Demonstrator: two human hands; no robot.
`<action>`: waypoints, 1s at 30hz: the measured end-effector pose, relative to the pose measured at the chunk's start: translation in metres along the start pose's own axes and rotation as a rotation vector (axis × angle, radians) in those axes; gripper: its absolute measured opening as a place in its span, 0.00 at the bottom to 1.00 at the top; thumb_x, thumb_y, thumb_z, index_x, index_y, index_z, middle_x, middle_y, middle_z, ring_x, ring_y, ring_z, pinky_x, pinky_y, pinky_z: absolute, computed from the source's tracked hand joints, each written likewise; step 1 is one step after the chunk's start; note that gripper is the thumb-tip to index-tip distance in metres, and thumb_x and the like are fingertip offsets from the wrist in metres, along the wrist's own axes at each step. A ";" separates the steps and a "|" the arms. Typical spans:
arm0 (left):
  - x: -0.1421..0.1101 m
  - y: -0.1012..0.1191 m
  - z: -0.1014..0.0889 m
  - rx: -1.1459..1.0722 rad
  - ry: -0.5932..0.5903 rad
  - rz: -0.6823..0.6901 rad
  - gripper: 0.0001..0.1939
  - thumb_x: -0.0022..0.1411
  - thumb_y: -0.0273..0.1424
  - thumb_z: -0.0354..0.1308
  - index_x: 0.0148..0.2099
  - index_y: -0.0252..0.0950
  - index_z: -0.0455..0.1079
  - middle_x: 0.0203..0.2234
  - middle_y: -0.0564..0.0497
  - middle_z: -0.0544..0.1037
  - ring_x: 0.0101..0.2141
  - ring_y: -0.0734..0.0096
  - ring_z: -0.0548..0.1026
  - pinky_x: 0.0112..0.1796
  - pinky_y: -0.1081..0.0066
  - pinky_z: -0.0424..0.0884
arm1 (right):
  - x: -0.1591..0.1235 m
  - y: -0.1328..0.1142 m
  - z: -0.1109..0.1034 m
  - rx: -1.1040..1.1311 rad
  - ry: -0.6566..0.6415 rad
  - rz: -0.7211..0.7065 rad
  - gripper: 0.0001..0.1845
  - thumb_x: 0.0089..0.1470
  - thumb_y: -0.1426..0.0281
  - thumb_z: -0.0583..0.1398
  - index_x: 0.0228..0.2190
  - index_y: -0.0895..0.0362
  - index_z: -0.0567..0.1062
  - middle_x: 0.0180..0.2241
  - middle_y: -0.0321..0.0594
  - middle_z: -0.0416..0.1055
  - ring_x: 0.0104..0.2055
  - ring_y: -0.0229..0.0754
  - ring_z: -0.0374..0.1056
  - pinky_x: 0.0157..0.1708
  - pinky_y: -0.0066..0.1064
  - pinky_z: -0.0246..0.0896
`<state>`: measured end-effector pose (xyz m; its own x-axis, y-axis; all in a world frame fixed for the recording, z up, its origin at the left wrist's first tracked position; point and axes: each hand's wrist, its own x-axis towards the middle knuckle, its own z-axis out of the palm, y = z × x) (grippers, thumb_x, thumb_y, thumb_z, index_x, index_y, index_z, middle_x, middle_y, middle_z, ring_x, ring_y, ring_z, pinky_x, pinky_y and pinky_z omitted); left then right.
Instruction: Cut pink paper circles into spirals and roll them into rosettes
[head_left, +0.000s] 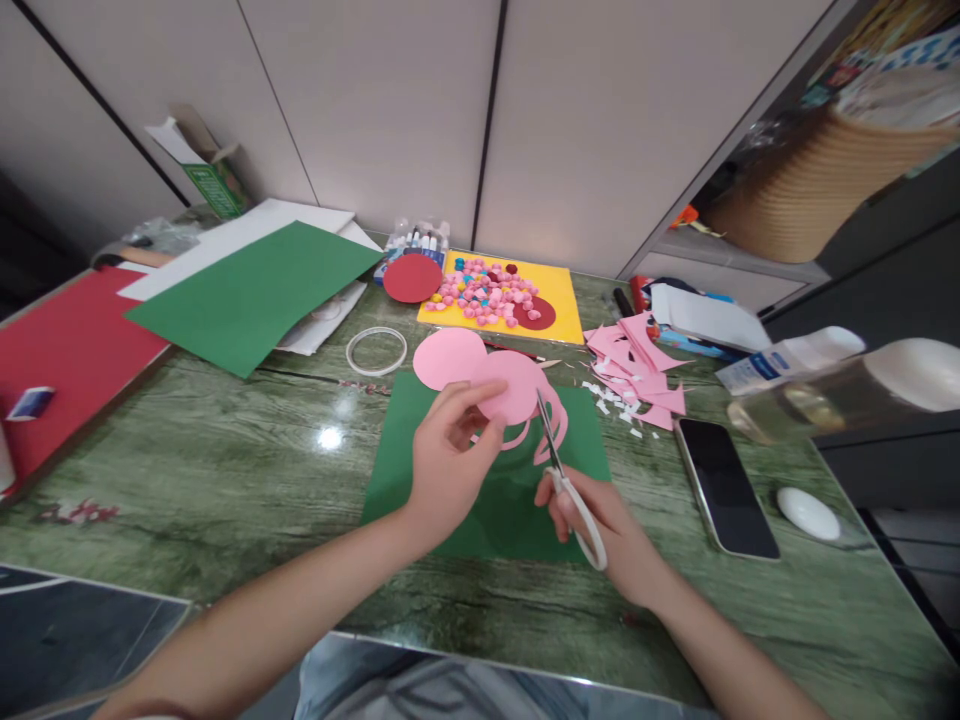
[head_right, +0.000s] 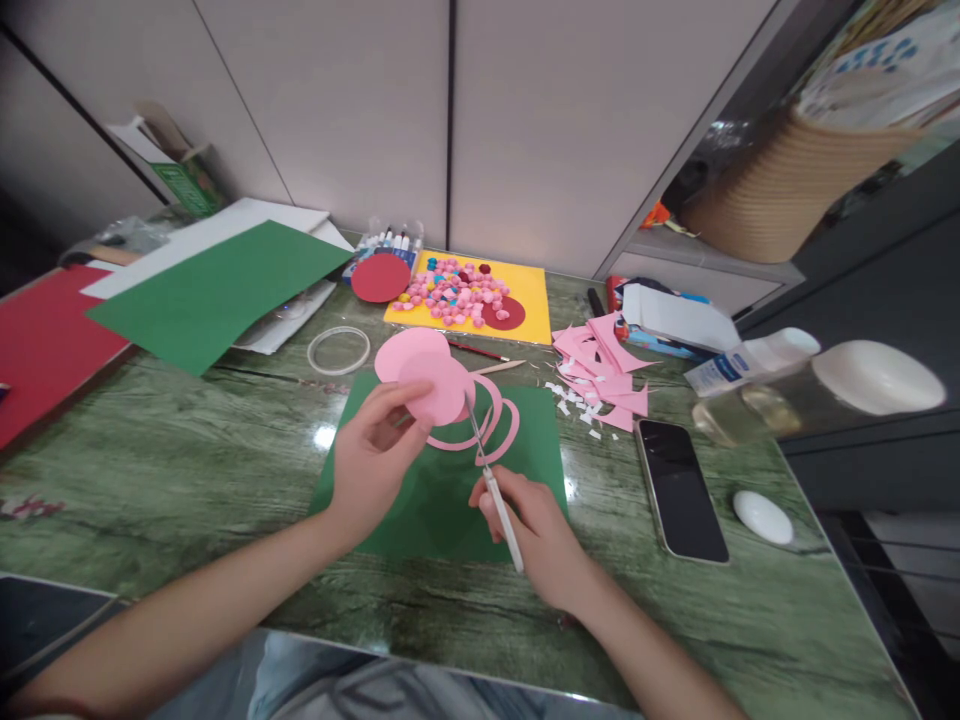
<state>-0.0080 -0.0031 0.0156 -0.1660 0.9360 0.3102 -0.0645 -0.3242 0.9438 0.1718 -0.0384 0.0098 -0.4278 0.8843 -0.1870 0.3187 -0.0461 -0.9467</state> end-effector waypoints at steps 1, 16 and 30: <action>-0.001 0.000 0.000 0.001 -0.002 -0.005 0.13 0.55 0.23 0.58 0.44 0.39 0.73 0.38 0.48 0.71 0.41 0.71 0.70 0.38 0.75 0.71 | 0.000 0.001 0.000 0.009 0.002 -0.006 0.22 0.59 0.52 0.48 0.30 0.57 0.67 0.18 0.30 0.56 0.22 0.35 0.55 0.25 0.27 0.52; -0.006 0.001 0.002 0.010 -0.042 -0.043 0.14 0.56 0.21 0.56 0.44 0.39 0.73 0.37 0.49 0.71 0.41 0.72 0.70 0.38 0.76 0.70 | 0.001 0.006 0.004 0.038 0.020 -0.036 0.22 0.59 0.52 0.48 0.32 0.57 0.67 0.20 0.31 0.58 0.23 0.36 0.55 0.24 0.28 0.51; -0.004 0.004 0.000 0.009 -0.031 -0.058 0.12 0.58 0.24 0.56 0.43 0.39 0.74 0.38 0.49 0.73 0.42 0.71 0.71 0.39 0.75 0.69 | 0.001 0.003 0.002 0.013 0.012 -0.022 0.22 0.60 0.52 0.47 0.31 0.57 0.67 0.19 0.30 0.57 0.22 0.35 0.55 0.25 0.28 0.52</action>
<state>-0.0073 -0.0082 0.0178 -0.1320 0.9570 0.2583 -0.0645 -0.2683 0.9612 0.1707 -0.0390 0.0062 -0.4248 0.8905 -0.1628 0.2981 -0.0322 -0.9540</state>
